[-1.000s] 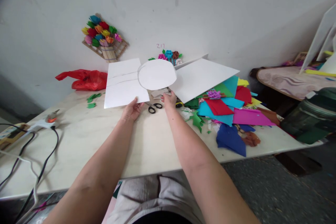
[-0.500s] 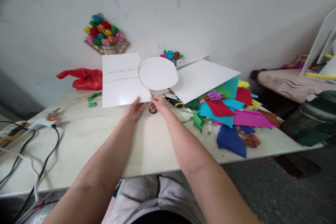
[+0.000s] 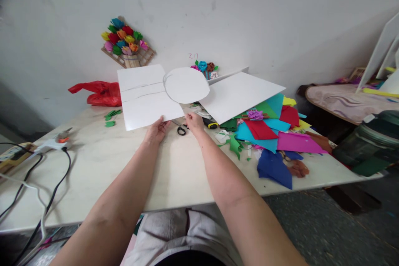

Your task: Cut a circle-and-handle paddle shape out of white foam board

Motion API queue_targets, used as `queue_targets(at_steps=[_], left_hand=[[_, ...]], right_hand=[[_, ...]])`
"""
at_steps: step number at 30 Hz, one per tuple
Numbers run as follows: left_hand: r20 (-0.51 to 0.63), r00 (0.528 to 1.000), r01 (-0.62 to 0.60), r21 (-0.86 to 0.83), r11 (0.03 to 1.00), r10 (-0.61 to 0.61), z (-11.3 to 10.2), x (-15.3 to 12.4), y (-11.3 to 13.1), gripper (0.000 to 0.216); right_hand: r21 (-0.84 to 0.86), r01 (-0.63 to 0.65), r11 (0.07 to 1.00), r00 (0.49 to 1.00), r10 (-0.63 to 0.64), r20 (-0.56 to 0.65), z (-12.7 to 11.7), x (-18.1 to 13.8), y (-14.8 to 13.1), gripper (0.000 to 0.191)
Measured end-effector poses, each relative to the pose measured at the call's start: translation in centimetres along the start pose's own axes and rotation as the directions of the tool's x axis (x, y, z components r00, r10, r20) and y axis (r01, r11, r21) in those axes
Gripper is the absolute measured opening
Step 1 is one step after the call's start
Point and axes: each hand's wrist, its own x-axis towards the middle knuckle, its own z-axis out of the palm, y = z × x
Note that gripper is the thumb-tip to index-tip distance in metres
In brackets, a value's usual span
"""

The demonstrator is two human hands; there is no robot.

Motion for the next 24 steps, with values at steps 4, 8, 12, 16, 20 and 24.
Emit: queue_targets(at_steps=[4, 8, 12, 16, 20, 24], left_hand=[[-0.068, 0.997, -0.029, -0.062, 0.998, 0.025, -0.1, 0.4, 0.1, 0.027], [-0.093, 0.995, -0.037, -0.094, 0.995, 0.028, -0.4, 0.8, 0.1, 0.023], [-0.102, 0.995, -0.030, -0.088, 0.996, 0.021, -0.4, 0.9, 0.2, 0.018], [-0.108, 0.994, -0.023, -0.082, 0.996, 0.014, -0.3, 0.8, 0.2, 0.019], [-0.112, 0.993, -0.039, -0.080, 0.996, 0.029, -0.4, 0.9, 0.2, 0.016], [-0.115, 0.992, -0.053, -0.088, 0.995, 0.042, -0.5, 1.0, 0.2, 0.015]], right_hand=[[-0.517, 0.158, 0.841, 0.987, -0.132, 0.088, -0.3, -0.8, -0.7, 0.033], [-0.663, 0.218, 0.717, 0.970, -0.084, 0.229, -0.6, -1.9, -2.2, 0.036], [-0.681, 0.251, 0.688, 0.952, -0.046, 0.304, -0.9, -2.5, -3.3, 0.037], [-0.679, 0.288, 0.675, 0.938, -0.056, 0.342, -1.1, -2.8, -3.8, 0.034], [-0.695, 0.303, 0.653, 0.938, -0.076, 0.337, -1.1, -2.7, -3.8, 0.033], [-0.707, 0.284, 0.647, 0.948, -0.079, 0.309, -1.1, -2.4, -3.4, 0.030]])
